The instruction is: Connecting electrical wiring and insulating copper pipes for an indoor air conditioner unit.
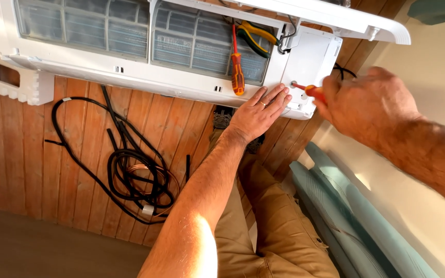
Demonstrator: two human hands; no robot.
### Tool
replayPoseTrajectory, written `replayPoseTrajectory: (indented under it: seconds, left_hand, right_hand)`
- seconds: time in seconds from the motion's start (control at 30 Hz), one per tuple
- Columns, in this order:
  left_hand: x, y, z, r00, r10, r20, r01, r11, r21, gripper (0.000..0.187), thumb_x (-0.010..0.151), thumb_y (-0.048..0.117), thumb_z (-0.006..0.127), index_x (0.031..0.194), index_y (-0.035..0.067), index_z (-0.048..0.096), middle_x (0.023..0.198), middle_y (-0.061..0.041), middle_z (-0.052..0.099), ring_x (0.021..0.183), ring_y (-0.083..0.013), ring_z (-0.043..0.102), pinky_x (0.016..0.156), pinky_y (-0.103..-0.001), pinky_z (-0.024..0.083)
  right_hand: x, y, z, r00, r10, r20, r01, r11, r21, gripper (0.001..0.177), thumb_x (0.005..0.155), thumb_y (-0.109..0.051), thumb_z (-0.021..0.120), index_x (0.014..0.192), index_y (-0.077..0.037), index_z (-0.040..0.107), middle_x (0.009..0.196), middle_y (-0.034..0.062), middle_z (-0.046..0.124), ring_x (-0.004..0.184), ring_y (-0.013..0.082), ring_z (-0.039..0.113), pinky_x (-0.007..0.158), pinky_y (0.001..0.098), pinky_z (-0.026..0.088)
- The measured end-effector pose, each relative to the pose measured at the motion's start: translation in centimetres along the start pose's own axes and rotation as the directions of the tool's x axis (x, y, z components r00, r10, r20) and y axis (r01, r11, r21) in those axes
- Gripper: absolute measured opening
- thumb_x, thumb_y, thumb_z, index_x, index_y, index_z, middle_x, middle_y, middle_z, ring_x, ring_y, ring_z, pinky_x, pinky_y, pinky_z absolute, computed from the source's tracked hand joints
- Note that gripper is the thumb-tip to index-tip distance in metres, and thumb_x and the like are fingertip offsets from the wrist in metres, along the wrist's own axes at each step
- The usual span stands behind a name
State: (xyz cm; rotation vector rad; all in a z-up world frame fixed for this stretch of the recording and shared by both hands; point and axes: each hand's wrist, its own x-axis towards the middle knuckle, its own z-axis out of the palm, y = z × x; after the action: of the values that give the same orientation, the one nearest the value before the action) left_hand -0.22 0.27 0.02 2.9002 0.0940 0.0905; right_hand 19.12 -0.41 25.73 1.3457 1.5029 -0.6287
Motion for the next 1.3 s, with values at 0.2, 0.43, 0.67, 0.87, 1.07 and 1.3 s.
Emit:
replayPoseTrajectory:
  seconds: [0.2, 0.43, 0.67, 0.87, 1.07, 1.3]
  left_hand:
    - [0.0, 0.0, 0.0, 1.000, -0.009, -0.013, 0.009, 1.000, -0.009, 0.055, 0.104, 0.021, 0.051, 0.159, 0.013, 0.045, 0.165, -0.001, 0.038, 0.156, -0.0199, 0.028, 0.128, -0.044, 0.024]
    - [0.1, 0.2, 0.6, 1.000, -0.012, 0.000, 0.012, 1.000, 0.021, 0.055, 0.104, 0.020, 0.051, 0.158, 0.014, 0.044, 0.166, 0.002, 0.037, 0.156, -0.0183, 0.028, 0.129, -0.042, 0.023]
    - [0.1, -0.2, -0.4, 1.000, -0.003, 0.009, 0.003, 1.000, 0.017, 0.057, 0.103, 0.021, 0.051, 0.159, 0.013, 0.043, 0.165, -0.001, 0.038, 0.155, -0.0194, 0.028, 0.128, -0.043, 0.023]
    - [-0.1, 0.1, 0.5, 1.000, -0.015, -0.003, 0.015, 1.000, 0.005, 0.056, 0.103, 0.020, 0.051, 0.158, 0.014, 0.044, 0.164, 0.000, 0.039, 0.155, -0.0190, 0.030, 0.128, -0.043, 0.022]
    - [-0.1, 0.1, 0.1, 0.999, -0.026, -0.025, 0.026, 1.000, -0.004, 0.056, 0.103, 0.020, 0.051, 0.158, 0.013, 0.044, 0.164, 0.000, 0.039, 0.155, -0.0189, 0.030, 0.129, -0.042, 0.022]
    - [0.1, 0.1, 0.0, 0.999, -0.027, 0.037, 0.028, 0.999, -0.029, 0.058, 0.103, 0.020, 0.050, 0.159, 0.012, 0.042, 0.166, -0.001, 0.036, 0.156, -0.0201, 0.028, 0.128, -0.042, 0.022]
  right_hand:
    - [2.1, 0.1, 6.9, 0.725, 0.016, -0.688, 0.007, 0.999, 0.031, 0.056, 0.097, -0.058, 0.039, 0.109, -0.007, 0.058, 0.078, 0.0037, 0.065, 0.068, 0.0152, 0.067, 0.066, 0.0345, 0.056]
    - [-1.3, 0.4, -4.8, 0.941, 0.183, 0.284, -0.255, 0.937, 0.240, 0.054, 0.115, -0.050, 0.030, 0.109, -0.005, 0.059, 0.082, 0.0031, 0.072, 0.077, 0.0160, 0.073, 0.071, 0.0338, 0.061]
    - [1.9, 0.8, 8.5, 0.744, -0.120, -0.657, 0.089, 0.993, -0.080, 0.050, 0.098, -0.049, 0.040, 0.111, -0.005, 0.059, 0.077, 0.0061, 0.066, 0.072, 0.0203, 0.067, 0.074, 0.0402, 0.058]
    - [0.0, -0.3, -1.1, 0.976, 0.179, 0.127, -0.208, 0.938, 0.278, 0.051, 0.113, -0.049, 0.035, 0.121, -0.004, 0.057, 0.075, 0.0081, 0.071, 0.076, 0.0247, 0.069, 0.073, 0.0384, 0.060]
    - [1.6, 0.3, 6.9, 0.777, -0.097, -0.622, 0.148, 0.989, 0.030, 0.045, 0.101, -0.044, 0.043, 0.106, -0.004, 0.062, 0.079, 0.0081, 0.068, 0.075, 0.0228, 0.069, 0.073, 0.0404, 0.059]
    - [1.1, -0.7, 0.7, 0.972, 0.236, -0.012, -0.209, 0.884, 0.419, 0.052, 0.107, -0.052, 0.039, 0.104, -0.004, 0.060, 0.066, 0.0094, 0.066, 0.061, 0.0248, 0.068, 0.060, 0.0434, 0.057]
